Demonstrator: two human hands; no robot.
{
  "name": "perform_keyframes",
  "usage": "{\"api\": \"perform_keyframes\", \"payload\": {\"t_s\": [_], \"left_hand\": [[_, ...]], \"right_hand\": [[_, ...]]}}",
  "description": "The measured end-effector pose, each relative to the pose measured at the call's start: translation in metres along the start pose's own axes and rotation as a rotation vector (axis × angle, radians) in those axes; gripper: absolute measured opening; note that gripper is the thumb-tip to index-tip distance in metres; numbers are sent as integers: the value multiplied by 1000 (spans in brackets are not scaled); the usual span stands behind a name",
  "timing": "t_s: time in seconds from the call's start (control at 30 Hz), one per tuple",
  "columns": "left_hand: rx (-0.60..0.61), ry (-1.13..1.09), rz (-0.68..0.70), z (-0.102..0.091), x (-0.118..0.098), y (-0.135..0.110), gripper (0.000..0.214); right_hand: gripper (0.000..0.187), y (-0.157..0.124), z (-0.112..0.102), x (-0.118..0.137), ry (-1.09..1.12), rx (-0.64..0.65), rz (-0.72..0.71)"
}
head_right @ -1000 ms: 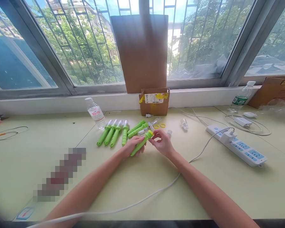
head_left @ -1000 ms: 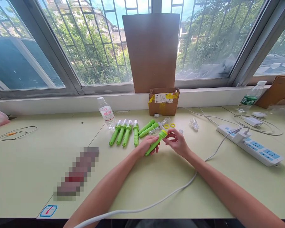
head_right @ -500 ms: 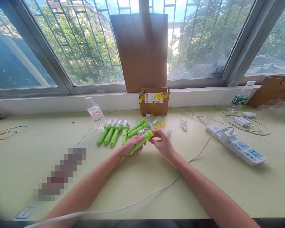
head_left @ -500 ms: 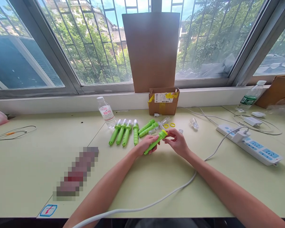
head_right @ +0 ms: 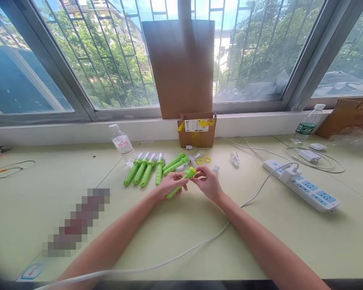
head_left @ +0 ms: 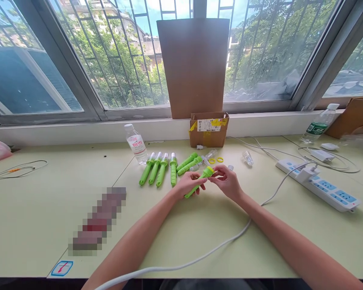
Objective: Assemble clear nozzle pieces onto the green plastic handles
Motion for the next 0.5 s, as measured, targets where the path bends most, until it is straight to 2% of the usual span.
{"api": "perform_keyframes", "payload": {"t_s": [0.33, 0.5], "left_hand": [[83, -9, 13, 5, 2, 2, 46], [85, -21, 14, 5, 1, 2, 47]], "right_hand": [[38, 0, -1, -8, 5, -31, 61], [40, -1, 0, -6, 1, -48, 69]]}}
Point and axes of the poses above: each hand's wrist, its own y-axis towards the middle knuckle, its own z-axis out of the palm, x = y × z, the point moved 8 cm from there along y, towards the middle knuckle, and after that the axes turned 10 degrees about x, right-handed, at the moved point
